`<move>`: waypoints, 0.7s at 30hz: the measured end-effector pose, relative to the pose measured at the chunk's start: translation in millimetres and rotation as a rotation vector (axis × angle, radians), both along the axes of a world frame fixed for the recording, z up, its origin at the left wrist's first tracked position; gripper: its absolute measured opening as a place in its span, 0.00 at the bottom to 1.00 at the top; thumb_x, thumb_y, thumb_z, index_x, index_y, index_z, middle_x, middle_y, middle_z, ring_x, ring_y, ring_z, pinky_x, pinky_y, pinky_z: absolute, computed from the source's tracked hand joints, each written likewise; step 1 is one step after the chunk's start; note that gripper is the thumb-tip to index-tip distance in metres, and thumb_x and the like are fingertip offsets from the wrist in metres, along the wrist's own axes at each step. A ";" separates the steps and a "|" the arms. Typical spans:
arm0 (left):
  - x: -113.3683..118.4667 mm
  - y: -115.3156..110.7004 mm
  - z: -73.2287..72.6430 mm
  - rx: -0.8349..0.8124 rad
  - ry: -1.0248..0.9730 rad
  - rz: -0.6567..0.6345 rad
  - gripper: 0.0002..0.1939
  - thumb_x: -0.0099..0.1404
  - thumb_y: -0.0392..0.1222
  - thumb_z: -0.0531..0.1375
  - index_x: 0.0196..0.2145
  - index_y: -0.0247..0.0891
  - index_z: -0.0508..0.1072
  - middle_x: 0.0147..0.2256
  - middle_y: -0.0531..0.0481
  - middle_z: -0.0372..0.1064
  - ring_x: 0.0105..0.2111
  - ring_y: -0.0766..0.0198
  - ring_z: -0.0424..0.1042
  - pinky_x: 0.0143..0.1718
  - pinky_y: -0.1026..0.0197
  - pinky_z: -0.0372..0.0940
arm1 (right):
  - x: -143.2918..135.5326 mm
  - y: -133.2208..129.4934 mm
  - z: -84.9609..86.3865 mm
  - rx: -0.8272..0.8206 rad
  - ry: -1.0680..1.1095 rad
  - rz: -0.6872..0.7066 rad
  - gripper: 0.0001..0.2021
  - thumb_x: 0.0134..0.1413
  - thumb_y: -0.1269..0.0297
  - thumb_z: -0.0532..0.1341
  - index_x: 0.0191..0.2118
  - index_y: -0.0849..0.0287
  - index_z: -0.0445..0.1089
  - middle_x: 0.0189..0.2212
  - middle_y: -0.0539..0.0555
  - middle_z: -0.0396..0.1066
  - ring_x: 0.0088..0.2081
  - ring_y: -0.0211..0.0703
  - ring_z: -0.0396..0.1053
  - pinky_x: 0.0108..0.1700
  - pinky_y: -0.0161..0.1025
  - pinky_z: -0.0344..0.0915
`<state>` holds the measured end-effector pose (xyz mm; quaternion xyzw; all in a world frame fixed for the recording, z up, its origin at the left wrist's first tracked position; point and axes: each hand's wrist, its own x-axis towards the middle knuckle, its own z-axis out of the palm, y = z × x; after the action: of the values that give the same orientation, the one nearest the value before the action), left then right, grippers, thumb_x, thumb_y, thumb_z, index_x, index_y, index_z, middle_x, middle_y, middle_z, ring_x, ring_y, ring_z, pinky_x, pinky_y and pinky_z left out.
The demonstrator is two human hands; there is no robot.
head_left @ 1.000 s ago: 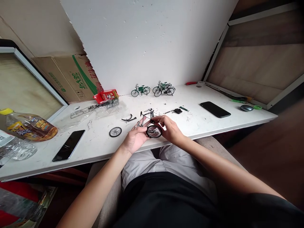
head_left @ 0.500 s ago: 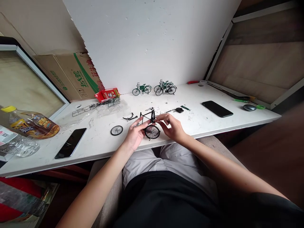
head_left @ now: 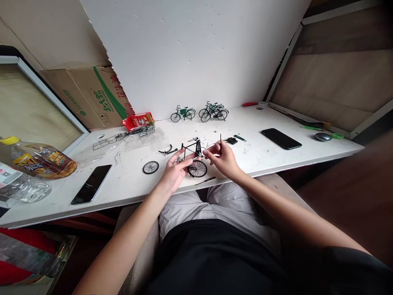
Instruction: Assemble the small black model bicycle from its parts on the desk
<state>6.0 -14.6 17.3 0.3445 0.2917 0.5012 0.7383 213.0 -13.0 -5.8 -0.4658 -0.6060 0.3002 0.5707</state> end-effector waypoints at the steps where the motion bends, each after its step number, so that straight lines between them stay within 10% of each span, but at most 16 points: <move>1: 0.4 1.1 -1.0 -0.007 0.005 0.019 0.36 0.58 0.26 0.71 0.59 0.39 0.63 0.48 0.37 0.83 0.47 0.50 0.85 0.58 0.50 0.68 | 0.2 -0.3 0.5 0.012 -0.049 -0.040 0.27 0.64 0.40 0.67 0.36 0.49 0.49 0.36 0.53 0.74 0.37 0.47 0.75 0.30 0.39 0.66; 10: -19.4 32.9 -12.8 -0.054 -0.028 0.170 0.31 0.58 0.25 0.69 0.57 0.38 0.66 0.47 0.38 0.83 0.46 0.53 0.84 0.52 0.55 0.71 | 8.1 -15.7 29.5 0.079 -0.344 -0.059 0.23 0.75 0.42 0.54 0.33 0.53 0.56 0.27 0.46 0.57 0.29 0.39 0.55 0.33 0.39 0.55; 17: -27.0 41.9 -17.3 -0.052 -0.033 0.195 0.33 0.58 0.24 0.68 0.59 0.39 0.67 0.47 0.41 0.83 0.44 0.56 0.84 0.48 0.57 0.73 | 8.1 -34.8 60.4 -0.147 -0.592 0.445 0.26 0.73 0.42 0.55 0.28 0.55 0.58 0.23 0.45 0.57 0.26 0.36 0.53 0.31 0.37 0.53; 21: -27.6 42.6 -15.8 -0.056 -0.026 0.210 0.31 0.58 0.23 0.67 0.58 0.39 0.68 0.45 0.41 0.83 0.44 0.56 0.84 0.47 0.58 0.73 | -12.8 -67.1 44.6 -0.397 -0.785 0.765 0.25 0.76 0.46 0.53 0.30 0.58 0.68 0.25 0.50 0.69 0.26 0.38 0.61 0.31 0.37 0.59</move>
<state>-21.6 28.0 1.5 0.2846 0.3305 0.5718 0.6949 200.3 -80.1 38.8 -0.3882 -0.8295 0.3978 0.0558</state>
